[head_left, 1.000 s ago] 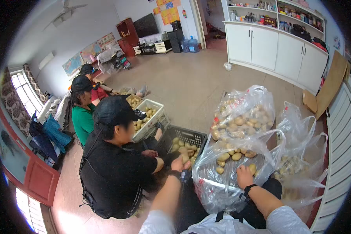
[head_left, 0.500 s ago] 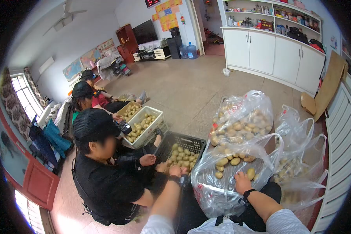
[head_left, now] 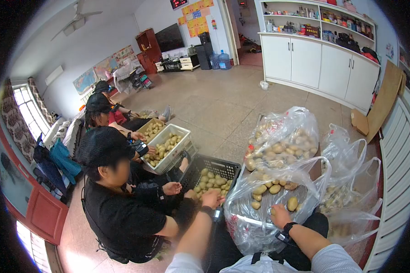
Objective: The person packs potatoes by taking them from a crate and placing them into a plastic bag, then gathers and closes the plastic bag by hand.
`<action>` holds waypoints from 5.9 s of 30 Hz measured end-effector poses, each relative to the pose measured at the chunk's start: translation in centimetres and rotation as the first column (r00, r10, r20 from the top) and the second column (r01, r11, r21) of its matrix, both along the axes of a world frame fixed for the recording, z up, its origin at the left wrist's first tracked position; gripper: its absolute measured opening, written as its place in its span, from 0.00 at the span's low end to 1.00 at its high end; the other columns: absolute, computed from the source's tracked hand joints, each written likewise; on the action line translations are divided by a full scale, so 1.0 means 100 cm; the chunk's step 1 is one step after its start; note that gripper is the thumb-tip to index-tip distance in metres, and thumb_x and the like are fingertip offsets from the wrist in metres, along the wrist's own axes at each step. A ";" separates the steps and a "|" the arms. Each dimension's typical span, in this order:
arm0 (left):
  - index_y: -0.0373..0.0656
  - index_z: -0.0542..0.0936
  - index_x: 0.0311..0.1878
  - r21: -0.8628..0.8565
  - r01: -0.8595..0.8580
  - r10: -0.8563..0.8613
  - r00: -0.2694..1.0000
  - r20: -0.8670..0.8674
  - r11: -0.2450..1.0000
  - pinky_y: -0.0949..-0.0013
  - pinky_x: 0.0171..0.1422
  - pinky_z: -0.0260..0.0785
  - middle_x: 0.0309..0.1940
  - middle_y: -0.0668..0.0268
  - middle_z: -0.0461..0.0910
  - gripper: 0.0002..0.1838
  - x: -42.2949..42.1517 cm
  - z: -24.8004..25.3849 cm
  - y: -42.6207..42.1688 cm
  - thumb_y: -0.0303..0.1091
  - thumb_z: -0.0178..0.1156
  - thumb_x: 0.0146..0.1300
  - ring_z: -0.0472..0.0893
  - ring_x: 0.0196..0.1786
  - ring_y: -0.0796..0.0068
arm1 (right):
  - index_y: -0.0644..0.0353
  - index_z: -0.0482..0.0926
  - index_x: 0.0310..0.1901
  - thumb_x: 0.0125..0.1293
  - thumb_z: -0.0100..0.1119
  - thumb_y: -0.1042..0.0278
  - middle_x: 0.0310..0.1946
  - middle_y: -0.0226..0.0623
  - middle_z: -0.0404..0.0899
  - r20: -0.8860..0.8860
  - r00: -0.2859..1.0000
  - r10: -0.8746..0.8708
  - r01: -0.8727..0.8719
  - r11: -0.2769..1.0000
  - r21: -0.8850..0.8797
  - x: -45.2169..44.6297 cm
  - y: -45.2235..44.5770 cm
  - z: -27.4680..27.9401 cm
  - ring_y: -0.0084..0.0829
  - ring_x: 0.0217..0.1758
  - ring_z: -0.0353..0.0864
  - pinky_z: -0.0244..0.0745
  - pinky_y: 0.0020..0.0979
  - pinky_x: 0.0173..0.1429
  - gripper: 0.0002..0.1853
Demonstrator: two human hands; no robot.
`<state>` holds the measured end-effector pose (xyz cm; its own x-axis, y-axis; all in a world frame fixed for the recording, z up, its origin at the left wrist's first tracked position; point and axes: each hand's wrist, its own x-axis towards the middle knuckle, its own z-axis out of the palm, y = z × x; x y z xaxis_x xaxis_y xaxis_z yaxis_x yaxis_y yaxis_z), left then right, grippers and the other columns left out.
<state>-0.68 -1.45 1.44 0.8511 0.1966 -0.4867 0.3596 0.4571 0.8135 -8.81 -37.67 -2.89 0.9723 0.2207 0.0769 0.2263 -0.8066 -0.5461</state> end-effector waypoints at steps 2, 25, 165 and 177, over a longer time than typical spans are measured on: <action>0.36 0.72 0.50 0.017 0.082 -0.082 0.997 -0.008 0.996 0.58 0.41 0.81 0.43 0.56 0.74 0.12 0.003 -0.009 -0.001 0.28 0.54 0.64 0.81 0.40 0.57 | 0.55 0.73 0.54 0.53 0.64 0.67 0.48 0.51 0.76 -0.008 1.000 -0.009 0.009 0.999 0.050 0.001 0.009 0.009 0.54 0.52 0.75 0.72 0.47 0.57 0.25; 0.45 0.74 0.53 -0.016 0.781 -0.780 0.624 0.038 0.624 0.69 0.26 0.73 0.39 0.63 0.78 0.22 -0.024 0.043 -0.068 0.54 0.54 0.69 0.80 0.29 0.72 | 0.62 0.71 0.48 0.70 0.57 0.57 0.32 0.34 0.79 -0.224 0.946 0.235 -0.051 0.788 0.614 0.024 0.105 0.070 0.21 0.25 0.76 0.70 0.25 0.28 0.16; 0.40 0.70 0.56 -0.014 0.495 -0.495 0.867 -0.059 0.869 0.65 0.31 0.80 0.47 0.58 0.75 0.24 -0.017 0.032 -0.032 0.47 0.60 0.65 0.80 0.31 0.69 | 0.62 0.68 0.57 0.70 0.55 0.61 0.35 0.36 0.79 -0.542 0.809 0.228 0.225 0.732 0.644 0.025 0.111 0.105 0.23 0.23 0.79 0.73 0.23 0.24 0.19; 0.41 0.78 0.48 0.076 0.784 -0.788 0.614 0.049 0.616 0.73 0.23 0.72 0.32 0.65 0.81 0.23 -0.023 0.054 -0.048 0.54 0.54 0.69 0.79 0.25 0.79 | 0.61 0.71 0.51 0.73 0.52 0.56 0.27 0.31 0.76 -0.426 0.876 0.226 0.144 0.721 0.678 0.030 0.125 0.104 0.19 0.22 0.72 0.71 0.23 0.25 0.16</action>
